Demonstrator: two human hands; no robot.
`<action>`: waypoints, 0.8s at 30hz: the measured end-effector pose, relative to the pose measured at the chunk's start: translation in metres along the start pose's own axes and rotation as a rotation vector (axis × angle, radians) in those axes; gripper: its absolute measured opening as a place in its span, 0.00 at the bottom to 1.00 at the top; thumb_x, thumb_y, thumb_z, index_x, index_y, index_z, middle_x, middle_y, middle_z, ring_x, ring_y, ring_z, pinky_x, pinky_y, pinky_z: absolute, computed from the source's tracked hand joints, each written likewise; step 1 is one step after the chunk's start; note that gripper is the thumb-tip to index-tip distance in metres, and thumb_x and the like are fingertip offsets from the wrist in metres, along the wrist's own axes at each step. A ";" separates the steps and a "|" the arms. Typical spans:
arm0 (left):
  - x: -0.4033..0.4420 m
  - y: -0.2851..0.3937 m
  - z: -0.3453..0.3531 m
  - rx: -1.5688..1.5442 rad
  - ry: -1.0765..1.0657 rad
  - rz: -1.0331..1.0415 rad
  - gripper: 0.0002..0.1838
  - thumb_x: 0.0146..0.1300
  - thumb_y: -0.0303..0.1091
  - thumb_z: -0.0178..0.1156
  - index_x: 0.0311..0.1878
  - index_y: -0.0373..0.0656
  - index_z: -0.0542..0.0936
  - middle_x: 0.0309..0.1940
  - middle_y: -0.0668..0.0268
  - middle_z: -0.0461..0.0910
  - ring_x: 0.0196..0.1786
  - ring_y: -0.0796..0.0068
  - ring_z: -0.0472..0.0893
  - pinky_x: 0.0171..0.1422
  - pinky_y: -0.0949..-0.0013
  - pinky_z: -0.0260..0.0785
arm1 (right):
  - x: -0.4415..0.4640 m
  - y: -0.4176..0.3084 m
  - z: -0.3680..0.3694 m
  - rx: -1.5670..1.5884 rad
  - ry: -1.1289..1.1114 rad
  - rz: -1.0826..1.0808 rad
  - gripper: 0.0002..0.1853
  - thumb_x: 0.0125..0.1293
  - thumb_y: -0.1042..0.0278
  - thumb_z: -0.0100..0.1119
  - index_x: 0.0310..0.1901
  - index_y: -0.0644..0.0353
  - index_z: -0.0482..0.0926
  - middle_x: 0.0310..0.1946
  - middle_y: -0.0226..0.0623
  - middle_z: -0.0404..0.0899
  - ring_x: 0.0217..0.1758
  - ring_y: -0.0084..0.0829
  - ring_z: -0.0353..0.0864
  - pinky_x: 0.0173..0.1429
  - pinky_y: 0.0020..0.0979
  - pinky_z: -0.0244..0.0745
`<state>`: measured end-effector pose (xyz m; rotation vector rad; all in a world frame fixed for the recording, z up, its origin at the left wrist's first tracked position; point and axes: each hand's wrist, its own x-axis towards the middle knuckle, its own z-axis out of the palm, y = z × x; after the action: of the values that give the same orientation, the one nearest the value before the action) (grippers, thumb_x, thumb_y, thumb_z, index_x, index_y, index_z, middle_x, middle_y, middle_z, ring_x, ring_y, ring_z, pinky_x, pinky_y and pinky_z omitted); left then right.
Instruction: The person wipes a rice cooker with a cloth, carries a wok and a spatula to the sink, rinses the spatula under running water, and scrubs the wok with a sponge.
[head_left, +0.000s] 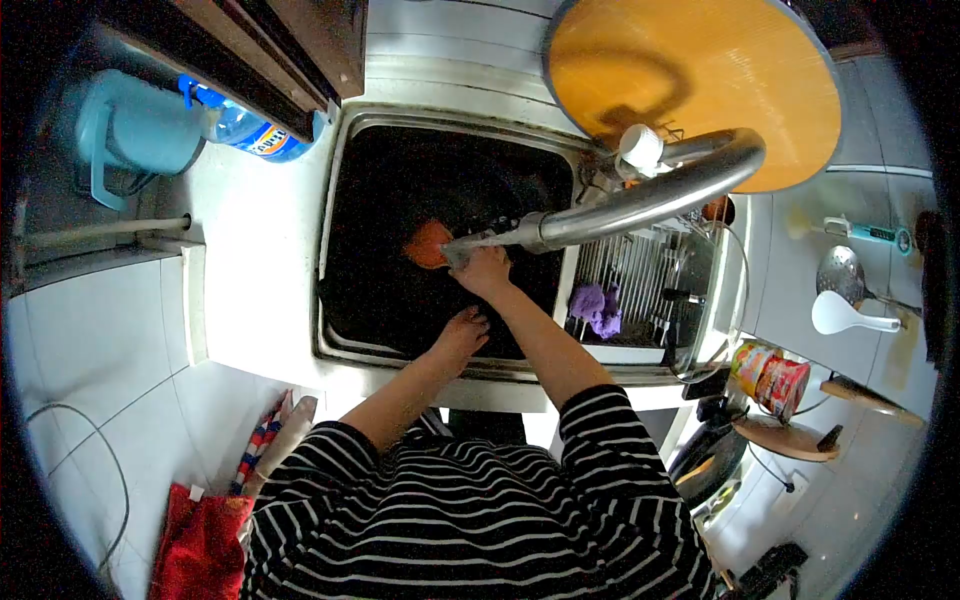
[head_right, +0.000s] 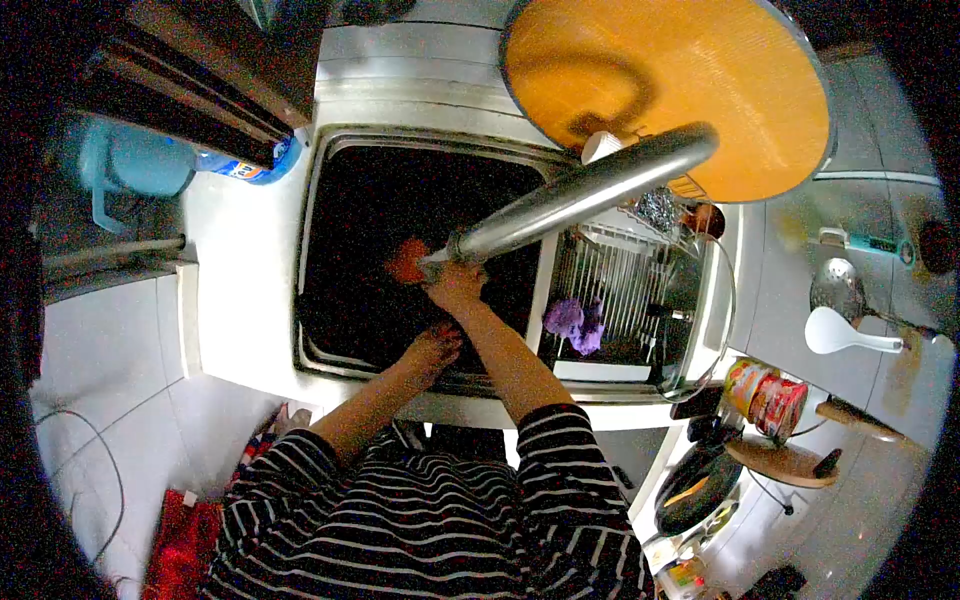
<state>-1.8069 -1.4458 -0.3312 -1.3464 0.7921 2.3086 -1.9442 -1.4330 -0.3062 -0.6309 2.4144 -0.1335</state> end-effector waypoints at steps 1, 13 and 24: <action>0.019 -0.002 0.008 -0.073 -0.001 -0.080 0.12 0.66 0.29 0.51 0.52 0.42 0.71 0.47 0.64 0.73 0.50 0.71 0.73 0.58 0.70 0.66 | 0.006 0.007 0.015 -0.027 -0.018 -0.048 0.30 0.58 0.50 0.59 0.58 0.62 0.70 0.49 0.47 0.75 0.50 0.45 0.75 0.58 0.41 0.69; -0.026 0.039 0.051 -0.207 0.044 0.037 0.11 0.70 0.39 0.47 0.48 0.43 0.67 0.33 0.63 0.71 0.33 0.72 0.74 0.35 0.67 0.70 | 0.048 0.068 0.051 1.633 -0.335 0.449 0.22 0.67 0.55 0.51 0.58 0.53 0.63 0.59 0.37 0.60 0.60 0.39 0.62 0.59 0.46 0.67; -0.125 0.058 0.014 0.535 0.083 0.255 0.09 0.72 0.39 0.43 0.42 0.42 0.63 0.27 0.65 0.68 0.23 0.74 0.69 0.25 0.67 0.65 | 0.014 -0.048 0.011 1.290 -0.352 0.315 0.47 0.54 0.30 0.57 0.66 0.60 0.61 0.60 0.45 0.62 0.59 0.37 0.64 0.61 0.39 0.62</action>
<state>-1.7879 -1.4851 -0.1995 -1.1480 1.5515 2.0003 -1.9274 -1.4815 -0.3108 0.3033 1.5716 -1.1873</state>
